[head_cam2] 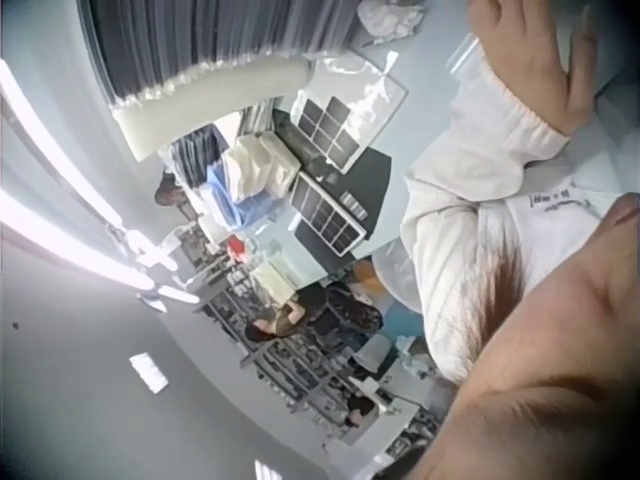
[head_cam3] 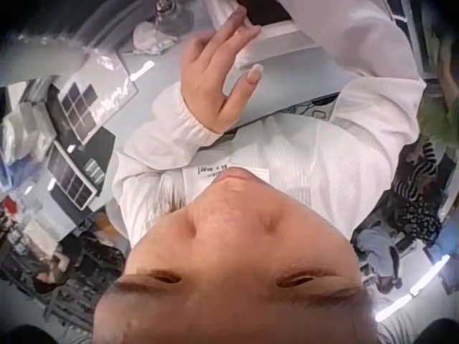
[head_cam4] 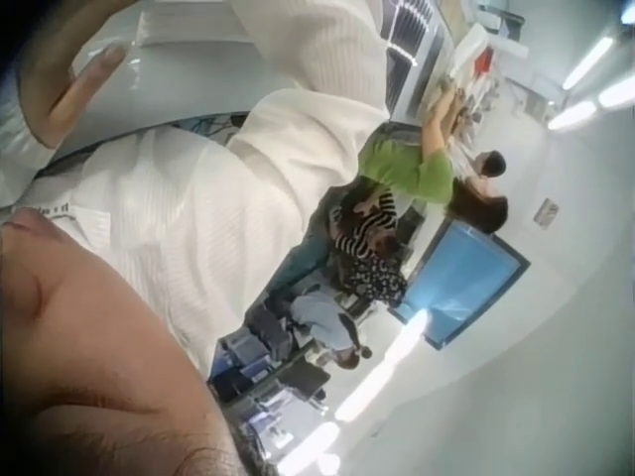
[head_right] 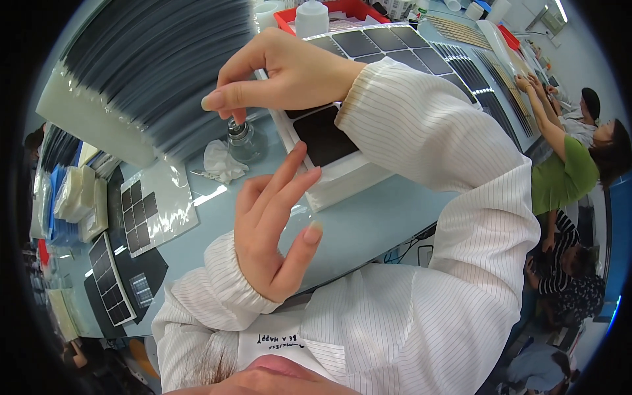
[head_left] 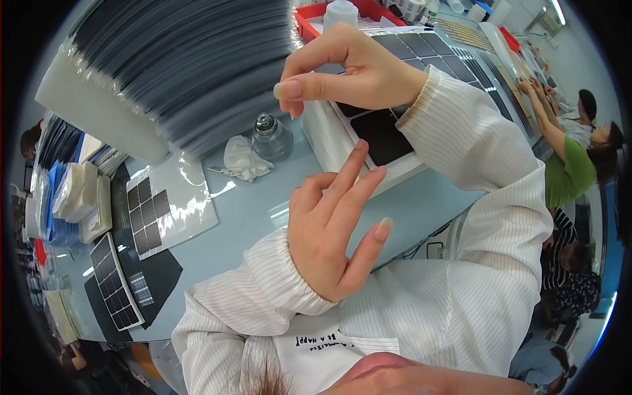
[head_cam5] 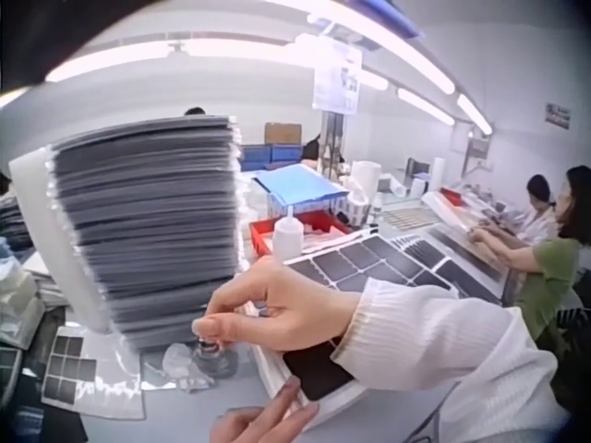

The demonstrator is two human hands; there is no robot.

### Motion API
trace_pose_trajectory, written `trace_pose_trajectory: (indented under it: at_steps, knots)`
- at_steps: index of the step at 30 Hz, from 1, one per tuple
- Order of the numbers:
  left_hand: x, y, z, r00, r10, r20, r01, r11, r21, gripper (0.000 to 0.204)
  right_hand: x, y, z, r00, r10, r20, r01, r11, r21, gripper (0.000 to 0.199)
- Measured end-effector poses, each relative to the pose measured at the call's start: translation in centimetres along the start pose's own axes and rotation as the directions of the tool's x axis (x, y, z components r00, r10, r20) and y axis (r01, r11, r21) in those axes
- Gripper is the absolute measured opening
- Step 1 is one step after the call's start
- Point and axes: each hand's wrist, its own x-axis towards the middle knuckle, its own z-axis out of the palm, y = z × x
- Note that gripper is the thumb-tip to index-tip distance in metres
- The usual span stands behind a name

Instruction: Inspecting, aligning, and sorting small solar panel components at a production floor workstation.

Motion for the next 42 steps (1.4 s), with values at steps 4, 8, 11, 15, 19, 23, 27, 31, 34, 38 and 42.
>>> trace_pose_trajectory:
  at_steps: [4, 8, 11, 15, 19, 23, 27, 31, 34, 38, 42]
  knots:
    - [0.2, 0.7, -0.6, 0.999, -0.033, -0.010, 0.033, 0.999, 0.007, 0.052, 0.2, -0.3, 0.6, 0.999, 0.034, -0.008, -0.033, 0.994, 0.103, 0.029]
    - [0.4, 0.2, -1.1, 0.999, 0.007, 0.043, -0.017, 0.970, 0.241, 0.055, 0.6, -0.3, 1.7, 0.993, 0.066, -0.099, -0.052, 0.989, 0.138, 0.034]
    - [0.7, -0.1, -1.6, 0.995, 0.020, 0.098, -0.054, 0.935, 0.351, 0.052, 1.1, -0.5, 1.6, 0.983, 0.084, -0.161, -0.071, 0.994, 0.085, 0.037]
    - [0.7, -0.8, -1.5, 0.997, 0.055, 0.047, -0.065, 0.959, 0.276, 0.055, 0.3, -1.0, -1.4, 0.935, 0.007, -0.355, -0.137, 0.928, -0.345, 0.050]
    - [0.3, -2.4, -1.1, 0.996, 0.085, 0.018, -0.087, 0.979, 0.186, 0.058, -5.5, -1.4, -8.9, 0.687, 0.389, -0.614, -0.726, 0.404, -0.557, 0.037]
    - [0.4, -3.4, 0.7, 0.997, 0.038, 0.064, -0.036, 0.999, -0.040, 0.068, -17.5, 2.2, -14.4, 0.474, 0.548, -0.689, -0.879, 0.337, -0.337, 0.065]
    - [-0.9, -3.6, 3.0, 1.000, 0.031, -0.004, -0.031, 0.995, -0.090, 0.076, -19.1, 0.9, -13.6, 0.093, 0.819, -0.566, -0.996, 0.078, -0.050, 0.080]
    - [-1.1, -4.3, 5.0, 0.995, 0.074, -0.065, -0.083, 0.986, -0.148, 0.085, -20.2, 1.0, -10.9, 0.200, 0.727, -0.657, -0.950, 0.308, 0.051, 0.084]
    - [-0.9, -4.1, 6.0, 0.993, 0.044, -0.113, -0.073, 0.963, -0.258, 0.091, -19.4, 0.0, -9.6, 0.091, 0.752, -0.653, -0.955, 0.252, 0.158, 0.084]
    - [-0.5, -3.6, 7.4, 0.984, 0.037, -0.174, -0.088, 0.951, -0.296, 0.096, -20.3, 0.4, -10.2, 0.078, 0.774, -0.629, -0.953, 0.242, 0.180, 0.082]
    - [-0.2, -3.2, 7.5, 0.985, -0.023, -0.169, -0.032, 0.947, -0.319, 0.097, -19.5, 0.0, -9.6, 0.080, 0.794, -0.602, -0.936, 0.268, 0.230, 0.079]
